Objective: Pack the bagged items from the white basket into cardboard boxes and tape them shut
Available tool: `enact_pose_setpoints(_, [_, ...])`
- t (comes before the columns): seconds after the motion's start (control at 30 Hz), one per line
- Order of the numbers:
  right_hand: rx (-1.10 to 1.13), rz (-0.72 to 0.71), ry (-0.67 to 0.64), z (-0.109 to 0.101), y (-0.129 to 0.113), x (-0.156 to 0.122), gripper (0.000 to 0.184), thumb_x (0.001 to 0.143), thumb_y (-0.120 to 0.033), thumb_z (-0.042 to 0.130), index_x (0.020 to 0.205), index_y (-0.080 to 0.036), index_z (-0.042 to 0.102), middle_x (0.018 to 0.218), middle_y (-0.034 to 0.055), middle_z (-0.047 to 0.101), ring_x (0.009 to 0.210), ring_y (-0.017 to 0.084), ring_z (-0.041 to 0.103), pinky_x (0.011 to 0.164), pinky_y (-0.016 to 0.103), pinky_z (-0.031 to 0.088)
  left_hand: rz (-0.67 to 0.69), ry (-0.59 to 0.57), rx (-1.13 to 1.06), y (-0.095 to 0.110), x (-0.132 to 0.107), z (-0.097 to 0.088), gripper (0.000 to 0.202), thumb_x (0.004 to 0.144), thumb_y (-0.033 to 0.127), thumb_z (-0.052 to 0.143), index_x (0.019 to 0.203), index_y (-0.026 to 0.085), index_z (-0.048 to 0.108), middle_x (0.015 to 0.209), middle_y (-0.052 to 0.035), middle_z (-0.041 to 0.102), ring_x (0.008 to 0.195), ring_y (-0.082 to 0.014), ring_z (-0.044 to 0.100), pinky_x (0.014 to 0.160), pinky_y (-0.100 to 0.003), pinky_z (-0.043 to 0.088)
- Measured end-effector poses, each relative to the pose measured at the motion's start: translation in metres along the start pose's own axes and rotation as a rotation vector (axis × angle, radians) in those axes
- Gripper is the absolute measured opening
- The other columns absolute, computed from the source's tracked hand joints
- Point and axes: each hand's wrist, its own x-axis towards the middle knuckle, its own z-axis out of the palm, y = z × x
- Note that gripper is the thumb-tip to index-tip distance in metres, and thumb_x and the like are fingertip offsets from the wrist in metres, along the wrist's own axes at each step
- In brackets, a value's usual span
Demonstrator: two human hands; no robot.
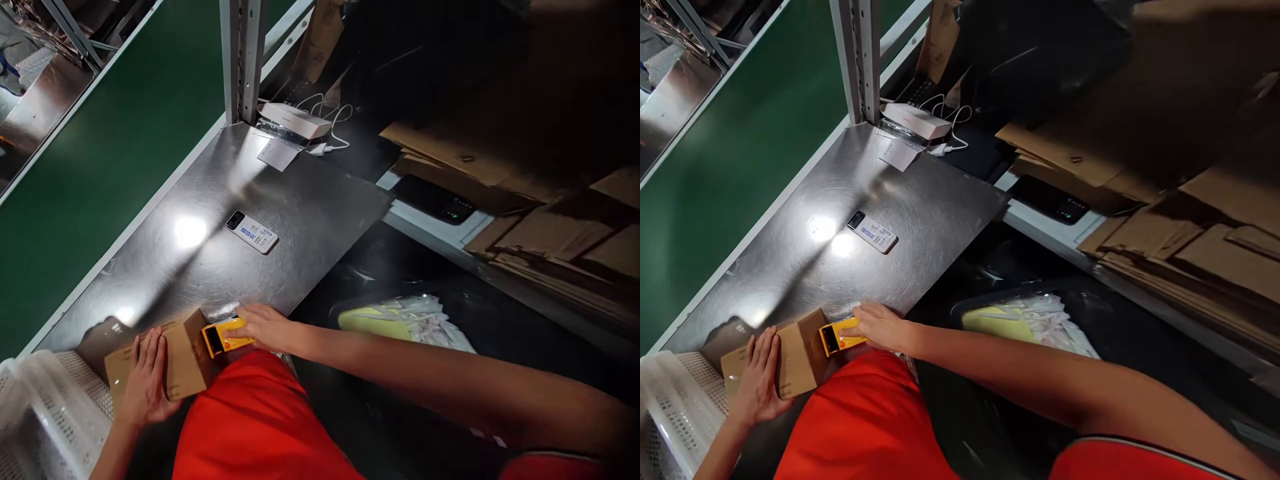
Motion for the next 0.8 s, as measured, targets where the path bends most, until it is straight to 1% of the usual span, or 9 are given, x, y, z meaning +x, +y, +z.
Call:
enact_pose_setpoints(0.13, [0.019,0.072,-0.089,-0.019,-0.017,0.0,0.063,0.097,-0.017,0.067,0.153,-0.045,0.061,0.119,0.0135,0.063,0.11,0.034,0.061,0.095,0.045,0.048,0.015,-0.002,-0.013,-0.001,0.001,0.001,0.126,0.076,0.065,0.069,0.166,-0.008,0.019,0.161,-0.0373,0.034,0.154,-0.0495,0.028,0.128,-0.066,0.014])
enact_pose_setpoints(0.27, [0.058,0.125,-0.127,-0.042,-0.036,0.011,0.057,0.098,-0.011,0.055,0.145,-0.04,0.07,0.115,0.0165,0.067,0.107,0.036,0.065,0.089,0.046,0.049,0.002,-0.024,-0.033,-0.001,0.0,0.002,0.125,0.077,0.063,0.068,0.166,-0.008,0.017,0.162,-0.0371,0.034,0.155,-0.0494,0.027,0.128,-0.068,0.014])
enact_pose_setpoints(0.37, [0.086,0.154,-0.117,-0.052,-0.051,0.027,0.045,0.092,-0.015,0.065,0.132,-0.033,0.079,0.108,0.0181,0.07,0.101,0.038,0.068,0.084,0.046,0.052,0.005,-0.031,-0.023,-0.002,-0.002,0.003,0.125,0.077,0.063,0.068,0.166,-0.008,0.018,0.162,-0.0369,0.033,0.155,-0.0496,0.027,0.128,-0.068,0.014])
enact_pose_setpoints(0.47, [0.142,0.198,-0.106,-0.052,-0.054,0.04,0.038,0.081,-0.009,0.072,0.115,-0.021,0.084,0.096,0.0184,0.074,0.093,0.037,0.072,0.079,0.043,0.054,0.015,-0.02,0.002,-0.003,-0.002,0.003,0.127,0.075,0.065,0.069,0.165,-0.008,0.019,0.163,-0.0368,0.033,0.156,-0.0496,0.026,0.128,-0.067,0.014])
enact_pose_setpoints(0.57, [0.255,0.251,-0.06,-0.048,-0.032,0.029,0.04,0.074,-0.01,0.073,0.111,-0.019,0.084,0.093,0.0139,0.077,0.091,0.035,0.074,0.076,0.038,0.055,0.017,-0.015,0.038,0.0,0.001,0.003,0.129,0.073,0.066,0.07,0.166,-0.008,0.019,0.166,-0.0362,0.029,0.159,-0.0485,0.021,0.13,-0.064,0.01])
enact_pose_setpoints(0.63, [0.364,0.3,0.001,-0.045,-0.001,0.006,0.049,0.076,-0.02,0.072,0.124,-0.025,0.08,0.101,0.0067,0.079,0.092,0.03,0.075,0.076,0.033,0.056,0.014,-0.013,0.074,0.002,-0.002,0.002,0.132,0.073,0.073,0.071,0.167,-0.005,0.021,0.169,-0.0354,0.024,0.162,-0.0478,0.015,0.131,-0.063,0.007])
enact_pose_setpoints(0.7, [0.452,0.35,0.073,-0.041,0.034,-0.023,0.059,0.084,-0.025,0.062,0.142,-0.025,0.071,0.121,0.0037,0.077,0.1,0.024,0.076,0.084,0.029,0.059,-0.014,-0.022,0.1,0.0,-0.012,0.002,0.141,0.068,0.087,0.072,0.168,0.0,0.024,0.172,-0.0345,0.018,0.162,-0.0493,0.012,0.13,-0.065,0.003])
enact_pose_setpoints(0.73, [0.467,0.38,0.121,-0.038,0.05,-0.036,0.059,0.09,-0.027,0.056,0.148,-0.019,0.067,0.131,0.0063,0.074,0.111,0.023,0.074,0.095,0.03,0.058,-0.048,-0.045,0.106,-0.002,-0.02,0.003,0.146,0.063,0.092,0.073,0.169,0.004,0.027,0.173,-0.0336,0.015,0.162,-0.0507,0.013,0.128,-0.067,0.003])
enact_pose_setpoints(0.8, [0.449,0.458,0.214,-0.032,0.076,-0.053,0.061,0.094,-0.03,0.046,0.148,-0.008,0.064,0.143,0.0139,0.067,0.128,0.026,0.068,0.109,0.035,0.054,-0.163,-0.123,0.093,-0.011,-0.042,0.006,0.152,0.05,0.092,0.081,0.17,0.013,0.031,0.174,-0.0316,0.013,0.161,-0.0537,0.016,0.125,-0.074,0.008])
